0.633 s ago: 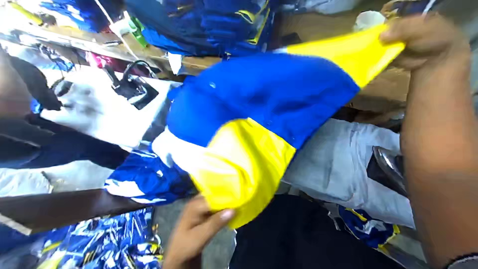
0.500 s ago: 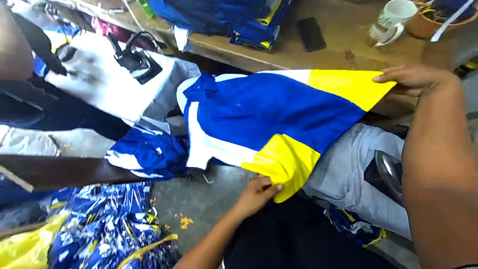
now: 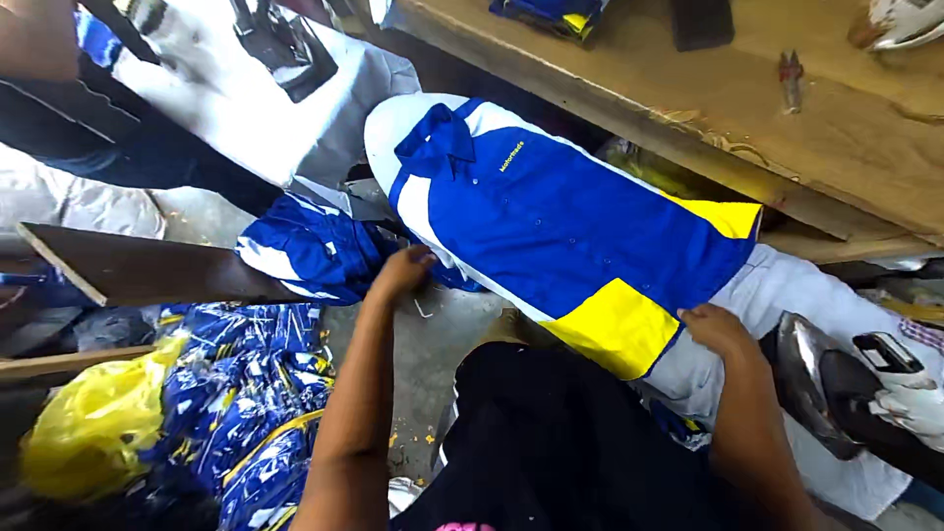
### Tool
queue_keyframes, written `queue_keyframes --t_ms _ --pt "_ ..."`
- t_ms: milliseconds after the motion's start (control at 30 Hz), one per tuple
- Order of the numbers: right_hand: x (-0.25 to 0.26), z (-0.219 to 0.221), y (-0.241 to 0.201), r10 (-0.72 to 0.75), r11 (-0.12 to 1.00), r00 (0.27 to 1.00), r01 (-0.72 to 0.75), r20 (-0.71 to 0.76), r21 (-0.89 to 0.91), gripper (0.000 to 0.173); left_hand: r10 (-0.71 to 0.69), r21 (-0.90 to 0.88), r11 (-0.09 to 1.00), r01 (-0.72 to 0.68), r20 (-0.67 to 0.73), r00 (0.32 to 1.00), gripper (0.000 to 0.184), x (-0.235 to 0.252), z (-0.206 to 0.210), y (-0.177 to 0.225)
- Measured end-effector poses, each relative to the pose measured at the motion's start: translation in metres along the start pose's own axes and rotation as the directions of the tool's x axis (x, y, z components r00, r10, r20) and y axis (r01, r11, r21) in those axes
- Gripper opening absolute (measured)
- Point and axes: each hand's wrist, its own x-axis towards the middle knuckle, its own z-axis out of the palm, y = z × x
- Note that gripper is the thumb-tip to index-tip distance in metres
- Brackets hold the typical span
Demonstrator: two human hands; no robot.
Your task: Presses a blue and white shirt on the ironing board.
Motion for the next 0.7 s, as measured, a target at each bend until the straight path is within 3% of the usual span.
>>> queue_keyframes --t_ms 100,167,267,433,700 --pt "-0.008 0.033 0.007 0.209 0.973 0.977 -0.203 -0.053 0.106 0.06 -0.163 -0.277 0.956 0.096 -0.228 0.96 0.05 0.072 -0.027 -0.056" --pt "-0.015 0.045 0.0 0.276 0.942 0.953 -0.242 -0.124 0.233 0.059 -0.232 -0.394 0.913 0.104 -0.292 0.928 0.056 0.107 -0.031 -0.079" --pt "-0.013 0.06 -0.007 0.348 0.874 0.919 -0.247 -0.185 0.418 0.054 -0.218 -0.495 0.868 0.028 -0.33 0.919 0.064 0.143 -0.026 -0.101" --pt "-0.014 0.07 -0.019 0.45 0.774 0.869 -0.263 -0.208 0.576 0.05 -0.279 -0.587 0.807 0.06 -0.29 0.916 0.07 0.169 -0.009 -0.112" --pt "-0.016 0.078 -0.033 0.476 0.748 0.836 -0.221 -0.274 0.626 0.044 -0.294 -0.591 0.806 -0.024 -0.436 0.851 0.064 0.161 -0.01 -0.123"
